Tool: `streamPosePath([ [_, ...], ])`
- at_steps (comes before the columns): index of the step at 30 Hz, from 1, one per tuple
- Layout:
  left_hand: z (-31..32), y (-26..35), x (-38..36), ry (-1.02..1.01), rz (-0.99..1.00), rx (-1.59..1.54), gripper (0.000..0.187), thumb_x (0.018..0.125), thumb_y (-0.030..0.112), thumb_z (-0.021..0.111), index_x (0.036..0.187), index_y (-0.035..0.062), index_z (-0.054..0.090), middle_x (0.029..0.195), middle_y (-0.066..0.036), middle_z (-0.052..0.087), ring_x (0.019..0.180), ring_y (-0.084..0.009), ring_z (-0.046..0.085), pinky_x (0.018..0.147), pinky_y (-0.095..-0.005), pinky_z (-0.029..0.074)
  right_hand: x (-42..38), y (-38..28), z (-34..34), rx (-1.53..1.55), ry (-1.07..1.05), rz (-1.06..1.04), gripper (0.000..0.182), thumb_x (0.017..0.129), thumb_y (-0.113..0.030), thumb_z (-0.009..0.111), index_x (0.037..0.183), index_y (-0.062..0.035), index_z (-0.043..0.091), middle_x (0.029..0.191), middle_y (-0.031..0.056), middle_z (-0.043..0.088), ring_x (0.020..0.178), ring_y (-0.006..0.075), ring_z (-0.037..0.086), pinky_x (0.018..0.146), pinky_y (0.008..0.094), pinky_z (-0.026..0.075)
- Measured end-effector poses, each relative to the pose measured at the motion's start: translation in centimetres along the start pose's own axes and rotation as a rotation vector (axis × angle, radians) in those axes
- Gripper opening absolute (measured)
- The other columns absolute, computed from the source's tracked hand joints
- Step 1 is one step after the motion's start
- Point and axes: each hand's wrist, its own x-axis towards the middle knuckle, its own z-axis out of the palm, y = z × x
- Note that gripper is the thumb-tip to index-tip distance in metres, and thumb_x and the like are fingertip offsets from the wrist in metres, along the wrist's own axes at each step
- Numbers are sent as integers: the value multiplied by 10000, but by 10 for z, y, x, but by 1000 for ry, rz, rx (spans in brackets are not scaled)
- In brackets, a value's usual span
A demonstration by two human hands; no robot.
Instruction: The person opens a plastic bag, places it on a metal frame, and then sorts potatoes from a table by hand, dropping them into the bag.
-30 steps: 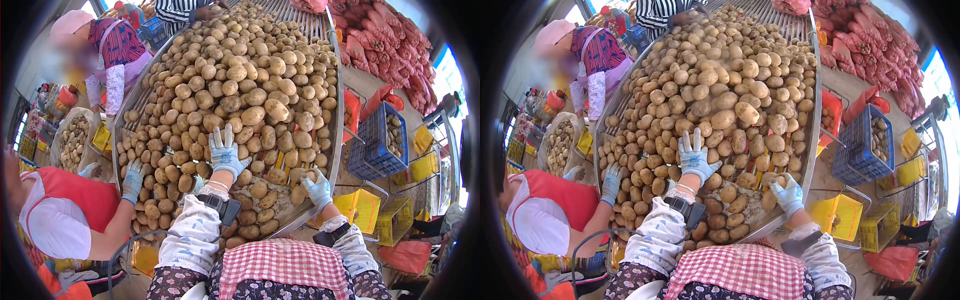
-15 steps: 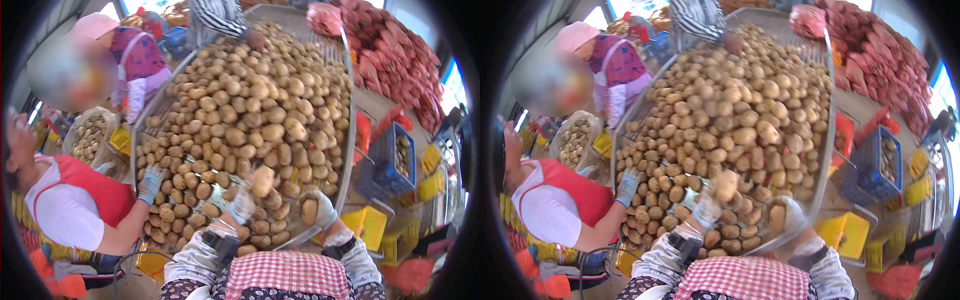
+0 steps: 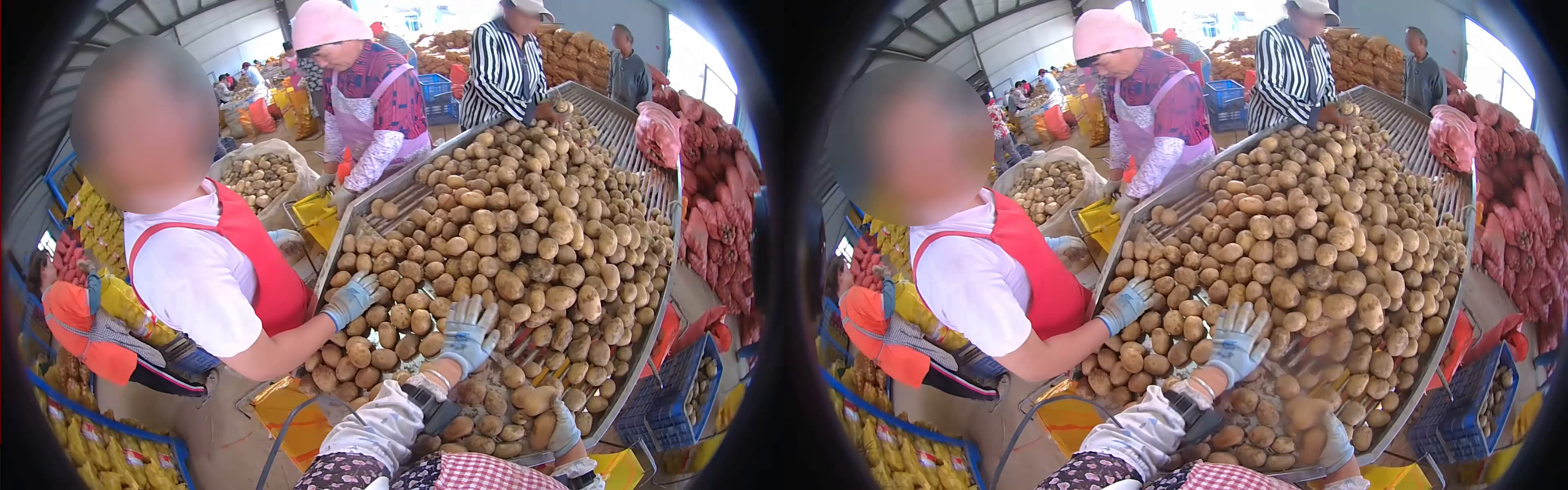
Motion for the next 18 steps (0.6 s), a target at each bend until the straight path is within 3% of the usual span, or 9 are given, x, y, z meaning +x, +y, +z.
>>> streamPosePath([
  [4,6,-21,-27,-248,-55,0,681,842,526,518,1421,205,360,1444,-325,210,1338,-463,231,1114,-551,101,-7,1,-1,105,47,-41,583,885,-456,584,1277,-42,460,1232,175,550,1117,321,553,943,476,472],
  [6,-5,-6,-52,-330,-28,-24,652,844,553,504,1393,214,408,1462,-311,181,1363,-468,158,1112,-564,79,-12,8,-18,123,105,-42,576,882,-457,588,1271,-50,467,1231,169,552,1111,323,555,940,472,473],
  [7,-14,-3,-63,-478,119,49,636,847,550,500,1377,205,431,1470,-292,183,1362,-471,158,1111,-569,81,-10,8,-26,129,132,-17,569,879,-459,592,1266,-58,473,1229,164,554,1104,326,557,937,468,474],
  [13,-14,2,-136,-485,146,-116,716,832,598,480,1424,217,350,1505,-228,123,1348,-500,158,1093,-596,119,-1,16,-30,188,144,-44,527,881,-447,590,1237,-67,504,1177,152,591,1082,323,565,931,480,461],
  [15,-13,0,-137,-449,141,-109,727,824,605,485,1425,220,349,1504,-221,123,1345,-505,154,1091,-596,123,-7,12,-13,145,78,-41,513,911,-413,520,1257,-37,477,1210,124,562,1073,258,569,940,367,467],
  [18,-17,9,-115,-554,146,-32,802,799,640,500,1452,225,288,1516,-193,99,1369,-486,97,1089,-596,122,-7,16,-1,186,83,-66,495,906,-408,525,1255,-59,480,1189,110,566,1015,247,577,890,358,474],
])
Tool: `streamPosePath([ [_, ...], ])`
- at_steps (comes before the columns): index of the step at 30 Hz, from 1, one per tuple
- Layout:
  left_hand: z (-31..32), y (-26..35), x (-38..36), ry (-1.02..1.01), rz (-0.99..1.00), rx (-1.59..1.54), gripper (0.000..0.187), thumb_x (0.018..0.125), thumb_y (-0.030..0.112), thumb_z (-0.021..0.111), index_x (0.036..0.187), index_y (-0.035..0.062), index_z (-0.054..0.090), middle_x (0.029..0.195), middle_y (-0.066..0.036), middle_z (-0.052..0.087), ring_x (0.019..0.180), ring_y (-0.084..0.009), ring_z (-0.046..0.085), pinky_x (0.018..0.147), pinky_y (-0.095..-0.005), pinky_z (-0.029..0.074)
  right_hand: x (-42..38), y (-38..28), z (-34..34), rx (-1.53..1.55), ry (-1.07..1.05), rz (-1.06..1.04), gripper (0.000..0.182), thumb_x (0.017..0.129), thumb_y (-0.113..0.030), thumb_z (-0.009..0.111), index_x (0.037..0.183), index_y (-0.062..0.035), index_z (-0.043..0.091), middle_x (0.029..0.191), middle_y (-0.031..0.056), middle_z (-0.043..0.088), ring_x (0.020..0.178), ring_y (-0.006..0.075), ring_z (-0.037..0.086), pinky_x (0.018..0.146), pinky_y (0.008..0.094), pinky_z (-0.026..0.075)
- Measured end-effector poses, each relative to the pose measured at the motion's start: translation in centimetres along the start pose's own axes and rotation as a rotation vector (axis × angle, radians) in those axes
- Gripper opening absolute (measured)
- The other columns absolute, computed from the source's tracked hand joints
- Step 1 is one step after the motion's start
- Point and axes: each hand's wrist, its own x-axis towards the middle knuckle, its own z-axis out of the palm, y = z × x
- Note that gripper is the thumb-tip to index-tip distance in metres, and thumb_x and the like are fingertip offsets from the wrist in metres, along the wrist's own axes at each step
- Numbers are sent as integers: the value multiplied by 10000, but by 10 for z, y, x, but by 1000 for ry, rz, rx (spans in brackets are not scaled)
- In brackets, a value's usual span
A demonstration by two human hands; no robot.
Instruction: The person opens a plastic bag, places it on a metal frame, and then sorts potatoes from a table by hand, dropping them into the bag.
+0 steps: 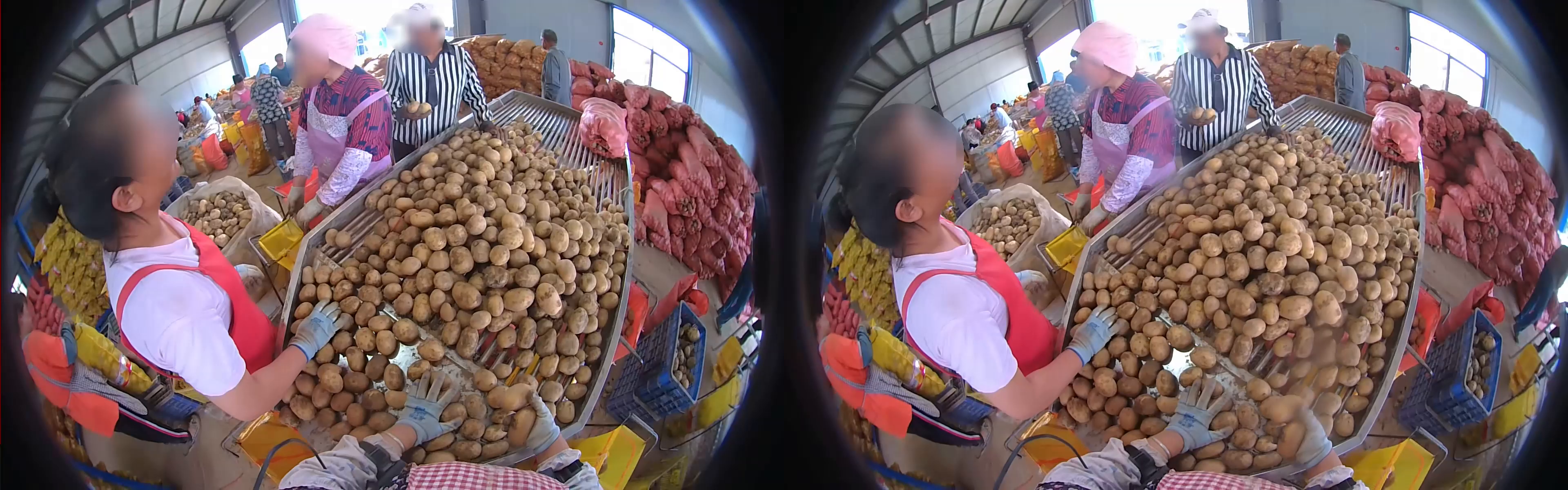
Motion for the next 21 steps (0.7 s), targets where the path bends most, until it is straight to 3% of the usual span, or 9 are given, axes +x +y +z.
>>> streamPosePath([
  [5,-11,5,8,-2,3,-21,820,789,636,520,1454,218,283,1521,-177,101,1372,-480,102,1099,-576,136,-6,1,26,123,0,-55,442,897,-397,534,1220,-99,496,1160,101,564,974,244,557,841,376,466],
  [7,-1,6,8,36,-25,2,819,777,630,537,1444,211,311,1510,-185,145,1357,-493,134,1101,-566,152,-3,2,20,-1129,-7,-683,411,894,-382,536,1175,-82,522,1111,109,584,968,249,558,835,386,469],
  [9,-17,11,6,37,-17,-19,802,764,611,562,1425,207,354,1493,-203,191,1337,-502,171,1102,-556,165,-17,1,59,105,60,-305,392,903,-373,519,1139,-61,551,1039,125,612,919,264,587,795,388,497],
  [10,-13,11,6,62,-5,-8,801,754,604,576,1417,206,368,1486,-210,205,1331,-505,181,1101,-551,172,-13,4,43,215,241,-280,409,913,-383,501,1129,-42,563,1007,142,630,903,292,614,788,406,523],
  [12,-4,11,8,119,5,-1,806,740,595,598,1409,200,383,1481,-217,213,1324,-503,194,1102,-542,180,-17,1,32,284,14,-251,468,918,-432,489,1163,-38,547,1066,148,631,941,303,629,826,426,534],
  [15,-1,10,4,147,-29,12,827,727,584,620,1411,187,378,1492,-215,190,1325,-493,199,1107,-531,182,-16,0,23,228,-14,-294,568,916,-534,462,1186,-40,542,1109,149,627,980,298,628,824,387,542],
  [21,7,9,-5,141,-85,49,874,733,572,626,1445,172,314,1517,-201,148,1347,-451,201,1104,-499,188,-26,-11,18,291,-59,-170,620,937,-581,363,1276,-78,493,1179,152,599,1020,310,614,868,385,529],
])
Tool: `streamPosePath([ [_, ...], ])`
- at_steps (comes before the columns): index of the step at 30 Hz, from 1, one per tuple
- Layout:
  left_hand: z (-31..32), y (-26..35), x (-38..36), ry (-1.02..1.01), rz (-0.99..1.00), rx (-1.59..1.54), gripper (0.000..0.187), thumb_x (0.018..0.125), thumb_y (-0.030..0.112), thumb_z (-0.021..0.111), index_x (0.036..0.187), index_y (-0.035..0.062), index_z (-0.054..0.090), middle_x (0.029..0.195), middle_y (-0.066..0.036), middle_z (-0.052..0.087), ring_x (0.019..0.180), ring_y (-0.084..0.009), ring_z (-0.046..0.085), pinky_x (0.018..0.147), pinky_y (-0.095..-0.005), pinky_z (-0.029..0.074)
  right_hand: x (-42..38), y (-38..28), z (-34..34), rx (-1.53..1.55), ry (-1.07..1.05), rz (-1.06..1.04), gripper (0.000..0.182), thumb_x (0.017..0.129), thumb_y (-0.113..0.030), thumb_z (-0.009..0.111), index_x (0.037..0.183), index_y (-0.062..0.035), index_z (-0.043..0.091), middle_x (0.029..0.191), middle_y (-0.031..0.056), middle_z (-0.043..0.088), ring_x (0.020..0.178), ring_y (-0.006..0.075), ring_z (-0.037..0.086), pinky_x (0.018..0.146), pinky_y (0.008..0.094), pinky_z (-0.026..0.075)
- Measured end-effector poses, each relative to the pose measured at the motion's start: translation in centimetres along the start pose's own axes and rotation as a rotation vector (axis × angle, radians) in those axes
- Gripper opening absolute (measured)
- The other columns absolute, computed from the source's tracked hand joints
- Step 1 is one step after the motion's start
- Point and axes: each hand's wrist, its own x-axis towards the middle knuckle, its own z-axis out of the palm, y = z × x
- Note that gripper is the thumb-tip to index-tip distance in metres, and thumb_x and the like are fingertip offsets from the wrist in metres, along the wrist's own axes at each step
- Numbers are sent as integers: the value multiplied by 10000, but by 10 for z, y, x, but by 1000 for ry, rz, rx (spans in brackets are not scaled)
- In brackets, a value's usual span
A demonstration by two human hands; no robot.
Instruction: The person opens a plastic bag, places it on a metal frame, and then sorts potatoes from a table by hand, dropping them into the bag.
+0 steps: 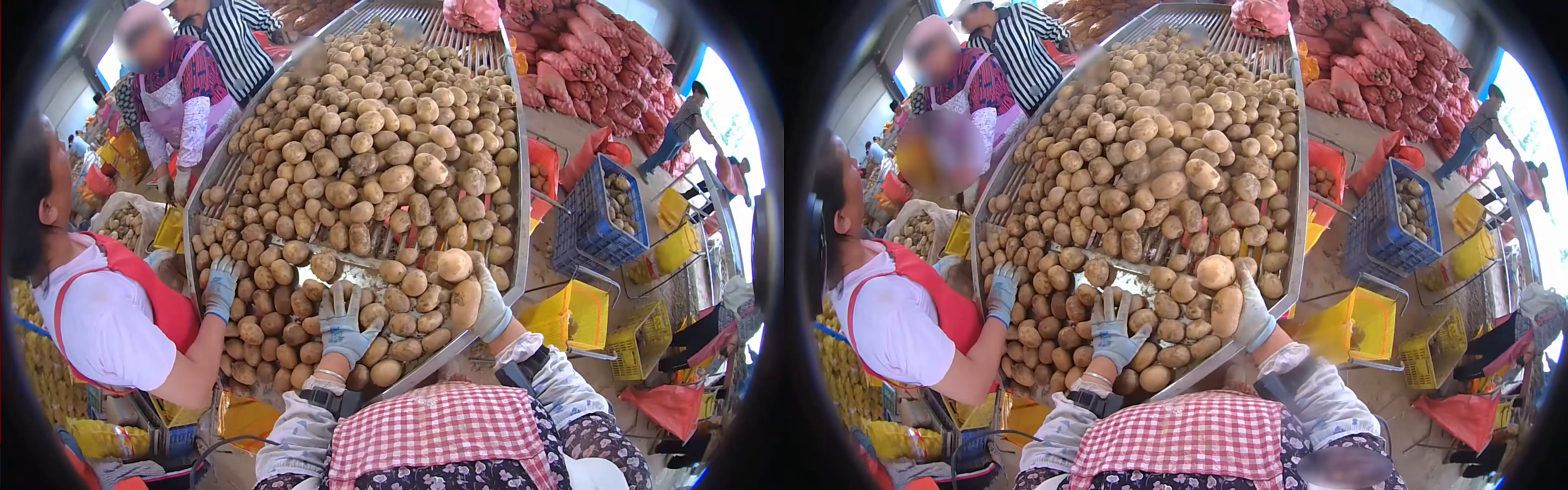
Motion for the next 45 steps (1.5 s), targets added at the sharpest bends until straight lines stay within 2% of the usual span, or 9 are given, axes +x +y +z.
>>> streamPosePath([
  [12,14,32,-15,105,-38,37,789,790,441,607,1449,136,301,1523,-205,149,1371,-442,166,1116,-529,146,-17,-69,-50,274,-70,71,591,902,-533,481,1231,-43,513,1140,197,597,919,310,627,751,447,549],
  [18,8,47,-14,64,-130,63,750,816,400,574,1445,97,299,1523,-180,177,1389,-423,144,1127,-508,144,-22,-98,-75,342,-110,-23,576,856,-396,552,1268,-1,477,1214,209,557,1056,386,576,953,528,467],
  [24,10,46,-14,78,-184,8,707,811,365,585,1427,117,343,1519,-178,192,1359,-448,195,1111,-511,185,-34,-122,-87,243,56,-99,645,878,-538,440,1238,-5,493,1070,207,605,791,302,598,587,360,518],
  [27,16,44,-16,114,-178,24,701,809,364,588,1425,134,345,1508,-181,217,1331,-460,235,1085,-538,207,-62,-145,-122,23,82,-186,549,927,-508,404,1190,-42,527,1018,126,623,688,178,556,604,284,482],
  [30,18,38,-12,144,-148,53,707,813,359,583,1431,132,324,1497,-182,231,1323,-455,246,1081,-553,201,-101,-173,-216,-460,377,-480,435,930,-411,458,1194,-72,526,1143,93,625,1017,169,590,1027,366,378],
  [32,9,35,8,207,-91,-26,710,815,356,582,1432,124,318,1491,-185,240,1326,-456,242,1085,-555,193,-147,-195,-230,-91,105,-330,390,896,-425,533,1102,-96,561,987,62,640,868,165,614,722,293,514],
  [37,-5,25,95,246,-235,68,690,846,370,548,1432,87,316,1490,-219,226,1356,-430,218,1117,-525,168,-225,-211,-264,-391,1293,-237,531,870,-547,520,1166,-106,539,1050,96,612,907,199,596,718,313,501],
  [42,0,47,71,-117,-97,102,715,860,524,434,1387,43,381,1458,-185,309,1332,-365,297,1117,-525,110,-225,-202,-301,-472,1291,-810,490,940,-289,515,1368,-102,369,1238,108,527,1045,225,563,884,358,472],
  [45,-8,34,58,-136,23,-45,511,806,427,591,1175,73,604,1334,-178,467,1270,-346,381,1037,-493,320,-179,-187,-287,-888,1246,-862,474,937,-168,511,1382,-83,373,1256,94,516,1088,211,531,928,333,440],
])
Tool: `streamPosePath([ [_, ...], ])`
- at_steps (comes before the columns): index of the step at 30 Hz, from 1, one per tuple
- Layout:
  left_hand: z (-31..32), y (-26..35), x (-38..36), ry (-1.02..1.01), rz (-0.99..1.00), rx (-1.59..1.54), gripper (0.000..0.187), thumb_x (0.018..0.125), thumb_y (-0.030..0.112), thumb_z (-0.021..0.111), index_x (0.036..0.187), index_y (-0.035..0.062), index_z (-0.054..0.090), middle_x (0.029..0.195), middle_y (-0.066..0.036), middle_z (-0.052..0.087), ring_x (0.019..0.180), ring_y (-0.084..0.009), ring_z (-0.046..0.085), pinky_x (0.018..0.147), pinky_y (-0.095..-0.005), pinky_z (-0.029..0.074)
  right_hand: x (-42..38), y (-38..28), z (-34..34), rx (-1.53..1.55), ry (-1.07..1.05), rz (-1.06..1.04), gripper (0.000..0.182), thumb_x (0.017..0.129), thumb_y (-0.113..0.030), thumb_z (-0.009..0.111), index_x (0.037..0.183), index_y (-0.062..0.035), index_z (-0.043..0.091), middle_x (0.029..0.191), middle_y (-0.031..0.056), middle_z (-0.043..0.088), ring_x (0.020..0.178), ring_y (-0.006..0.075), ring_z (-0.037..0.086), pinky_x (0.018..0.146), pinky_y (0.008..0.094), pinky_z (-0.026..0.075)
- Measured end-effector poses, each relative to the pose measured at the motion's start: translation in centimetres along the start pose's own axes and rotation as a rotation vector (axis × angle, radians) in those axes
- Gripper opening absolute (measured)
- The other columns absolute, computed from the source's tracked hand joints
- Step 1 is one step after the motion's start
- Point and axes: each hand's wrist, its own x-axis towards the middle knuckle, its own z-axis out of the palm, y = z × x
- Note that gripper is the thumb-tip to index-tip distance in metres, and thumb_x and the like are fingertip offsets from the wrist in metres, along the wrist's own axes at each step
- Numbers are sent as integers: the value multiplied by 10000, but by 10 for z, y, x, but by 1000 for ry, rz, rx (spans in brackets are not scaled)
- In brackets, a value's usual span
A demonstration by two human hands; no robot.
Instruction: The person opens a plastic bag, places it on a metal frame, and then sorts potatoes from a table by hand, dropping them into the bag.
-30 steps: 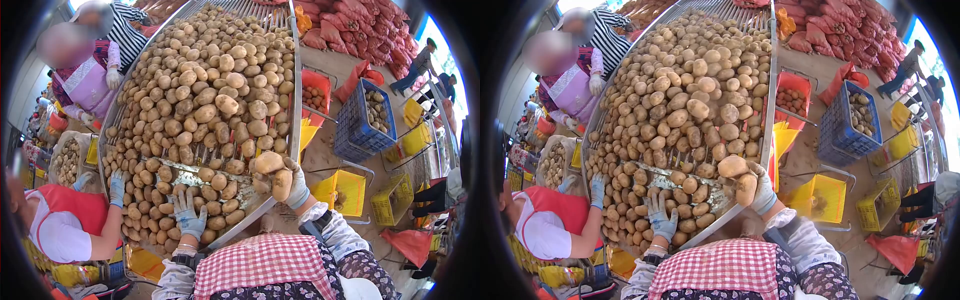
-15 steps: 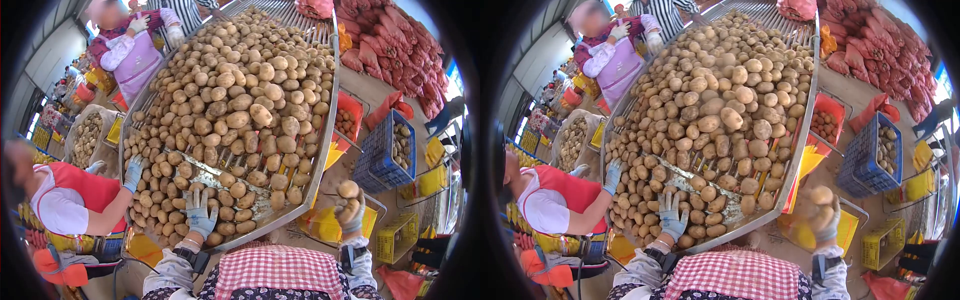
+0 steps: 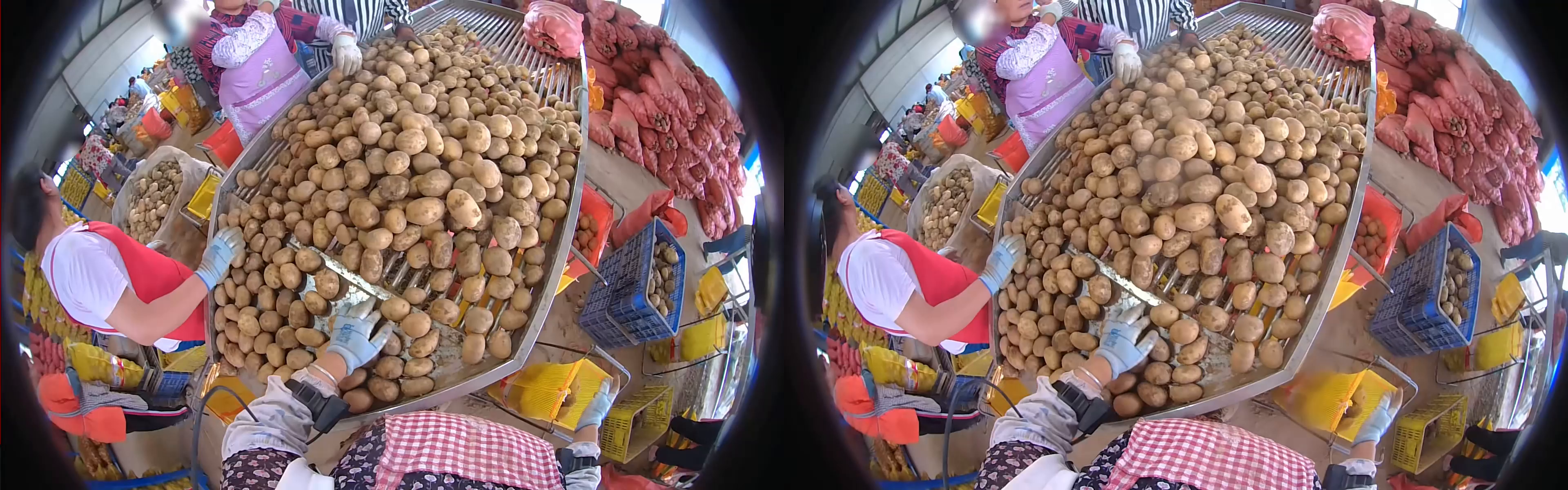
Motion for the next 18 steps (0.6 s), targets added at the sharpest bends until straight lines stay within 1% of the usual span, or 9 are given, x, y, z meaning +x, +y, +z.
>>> streamPosePath([
  [1,-4,-4,8,0,0,2,511,806,427,591,1175,73,604,1334,-178,467,1270,-346,381,1037,-493,320,-7,-2,17,-70,-82,-237,482,930,-137,510,1387,-73,372,1261,93,514,1110,208,518,941,323,429],
  [3,-17,-14,37,333,-165,-243,553,778,446,644,1159,46,606,1408,-195,377,1293,-359,336,1101,-492,204,-49,-60,66,-33,-279,-285,538,859,-51,541,1377,-44,394,1282,100,508,1171,205,486,951,328,424],
  [5,-32,-15,73,448,-235,24,621,743,438,681,1193,26,564,1433,-187,337,1336,-389,259,1107,-503,187,-76,-98,102,-270,-400,-414,571,774,-1,560,1332,-13,441,1305,133,496,1193,249,486,959,354,425],
  [11,-13,-19,98,364,-167,241,676,709,396,716,1243,48,490,1416,-171,333,1305,-413,277,1081,-544,220,-107,-124,174,-436,-626,-960,503,754,12,539,1255,13,509,1162,188,586,1041,349,572,912,386,460],
  [12,-5,-25,97,450,-76,249,627,726,354,707,1234,57,492,1337,-169,417,1278,-397,338,1063,-530,268,-106,-119,179,-358,-802,-604,443,805,-31,563,1242,26,514,1119,157,615,1009,299,600,905,370,467],
  [13,7,-35,93,455,-84,249,627,726,354,707,1234,57,492,1337,-169,417,1278,-397,338,1063,-530,268,-113,-129,183,-358,-808,-612,443,805,-31,563,1242,26,514,1119,157,615,1009,299,600,905,370,467],
  [15,27,-51,78,490,195,408,574,748,289,693,1238,68,490,1204,-154,522,1208,-376,427,1031,-489,333,-134,-153,189,10,-1102,-150,400,860,-92,586,1239,19,522,1130,126,614,1022,233,600,915,353,459],
  [16,14,-42,67,450,168,217,555,779,253,676,1263,65,480,1104,-140,583,1122,-348,498,1001,-450,378,-126,-147,192,-9,-1273,-52,518,897,-231,597,1325,10,433,1291,115,502,1118,168,536,917,302,457],
  [18,-28,-1,52,374,108,-156,556,800,259,648,1289,68,466,1143,-143,576,1159,-336,484,1019,-457,361,-145,-182,203,74,-1393,109,574,885,-263,608,1346,7,400,1292,120,503,1124,182,537,926,321,454],
])
